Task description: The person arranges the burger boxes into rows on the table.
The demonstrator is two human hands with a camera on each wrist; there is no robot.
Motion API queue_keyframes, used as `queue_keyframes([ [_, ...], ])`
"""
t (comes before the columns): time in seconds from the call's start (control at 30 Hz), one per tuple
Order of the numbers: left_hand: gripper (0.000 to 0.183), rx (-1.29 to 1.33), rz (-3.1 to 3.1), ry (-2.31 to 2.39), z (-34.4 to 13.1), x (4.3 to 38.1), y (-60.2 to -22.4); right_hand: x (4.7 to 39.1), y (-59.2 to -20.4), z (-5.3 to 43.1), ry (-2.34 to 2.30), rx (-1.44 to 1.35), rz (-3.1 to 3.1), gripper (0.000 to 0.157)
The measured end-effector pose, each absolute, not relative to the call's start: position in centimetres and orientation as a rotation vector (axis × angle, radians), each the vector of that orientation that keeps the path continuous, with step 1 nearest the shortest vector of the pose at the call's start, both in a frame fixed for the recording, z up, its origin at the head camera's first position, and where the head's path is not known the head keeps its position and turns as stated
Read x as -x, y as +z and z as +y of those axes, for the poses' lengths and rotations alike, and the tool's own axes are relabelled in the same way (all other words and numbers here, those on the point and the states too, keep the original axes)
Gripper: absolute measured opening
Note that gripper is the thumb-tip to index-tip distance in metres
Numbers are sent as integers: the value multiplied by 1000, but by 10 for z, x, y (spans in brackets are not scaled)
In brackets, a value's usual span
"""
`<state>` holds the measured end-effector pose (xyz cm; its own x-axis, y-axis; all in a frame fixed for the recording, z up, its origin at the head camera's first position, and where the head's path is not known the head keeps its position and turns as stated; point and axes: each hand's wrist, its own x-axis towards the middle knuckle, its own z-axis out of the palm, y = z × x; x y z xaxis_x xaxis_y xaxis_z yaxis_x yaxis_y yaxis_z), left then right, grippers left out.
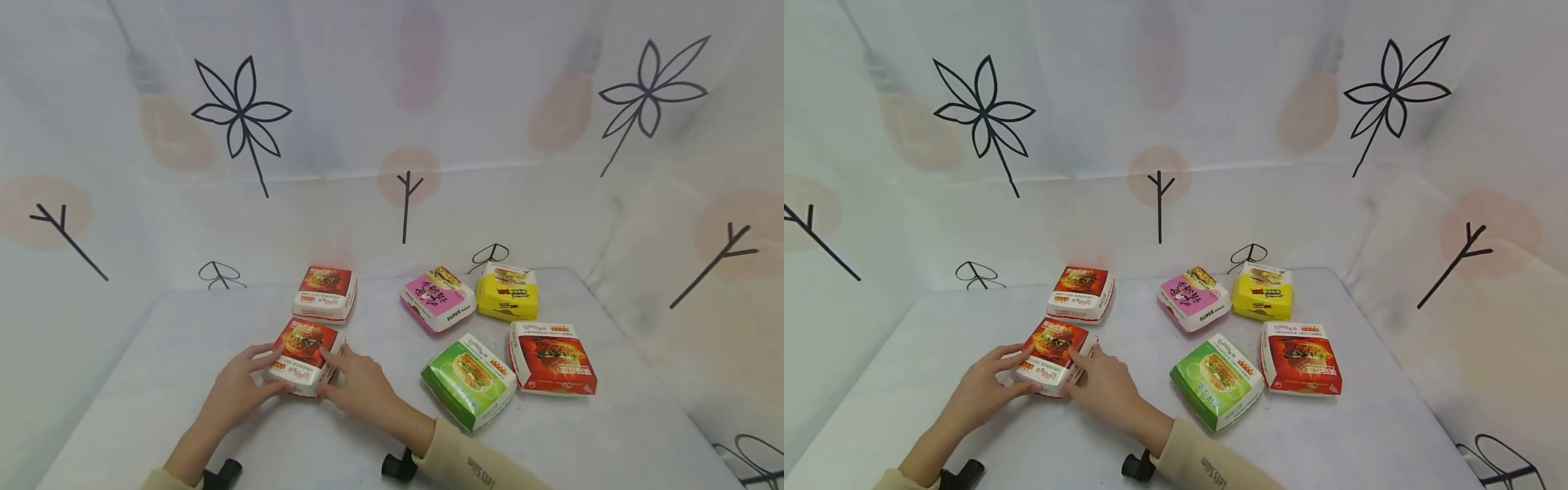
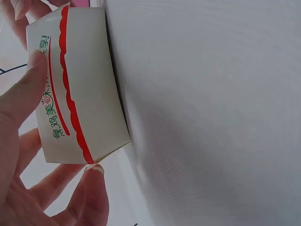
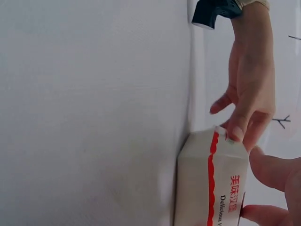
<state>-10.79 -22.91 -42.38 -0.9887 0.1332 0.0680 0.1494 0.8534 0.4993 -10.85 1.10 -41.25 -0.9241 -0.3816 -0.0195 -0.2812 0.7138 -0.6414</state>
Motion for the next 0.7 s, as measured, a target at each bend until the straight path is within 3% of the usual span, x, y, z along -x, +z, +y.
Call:
queue_keyframes([
  [0.17, 82, 217, -2975, -761, -225, 105, -424, 109, -416, 10, -988, 577, 2812, 72],
  [0.43, 65, 286, -2855, -744, -222, 99, -426, 119, -421, 12, -1067, 529, 2815, 61],
  [0.7, 64, 309, -2831, -741, -216, 102, -427, 126, -424, 17, -1117, 516, 2783, 60],
])
